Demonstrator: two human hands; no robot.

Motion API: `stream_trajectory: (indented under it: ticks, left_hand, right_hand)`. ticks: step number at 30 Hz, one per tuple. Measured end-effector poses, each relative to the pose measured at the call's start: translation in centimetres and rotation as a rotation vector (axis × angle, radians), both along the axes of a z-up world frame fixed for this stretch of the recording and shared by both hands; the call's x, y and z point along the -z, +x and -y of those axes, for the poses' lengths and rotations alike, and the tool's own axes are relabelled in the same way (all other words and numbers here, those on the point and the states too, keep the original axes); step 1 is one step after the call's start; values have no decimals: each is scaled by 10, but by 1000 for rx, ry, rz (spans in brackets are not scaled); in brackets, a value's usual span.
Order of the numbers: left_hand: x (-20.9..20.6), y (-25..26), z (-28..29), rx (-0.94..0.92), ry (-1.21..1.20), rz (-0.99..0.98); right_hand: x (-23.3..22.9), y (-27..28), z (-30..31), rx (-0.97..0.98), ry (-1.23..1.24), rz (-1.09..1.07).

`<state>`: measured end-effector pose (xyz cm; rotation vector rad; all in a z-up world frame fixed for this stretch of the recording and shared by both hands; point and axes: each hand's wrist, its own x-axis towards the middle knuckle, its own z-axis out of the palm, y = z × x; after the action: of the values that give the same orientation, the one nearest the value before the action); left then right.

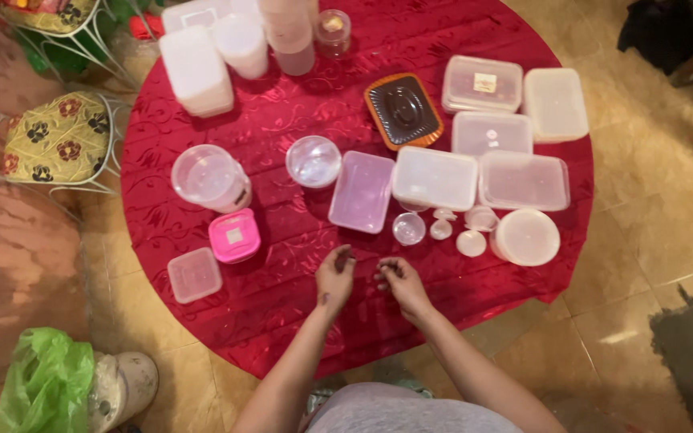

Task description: The person opens and closes various plastic containers and lids on a red tablecloth, separating lids from bases and stacking them. The person handles small round containers, rectangular containers, and assorted lids, placing them in piles on the table.

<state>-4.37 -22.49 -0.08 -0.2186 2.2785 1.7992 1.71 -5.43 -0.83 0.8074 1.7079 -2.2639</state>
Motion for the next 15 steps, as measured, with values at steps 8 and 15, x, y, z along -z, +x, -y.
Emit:
stream_trajectory:
  ticks: [8,15]
  left_hand:
    - [39,-66,72,-99,170,76]
    - [37,-131,80,-22,329,214]
  right_hand:
    - [-15,-15,61,-233,97,34]
    - [-37,-79,69,-182,230,-85]
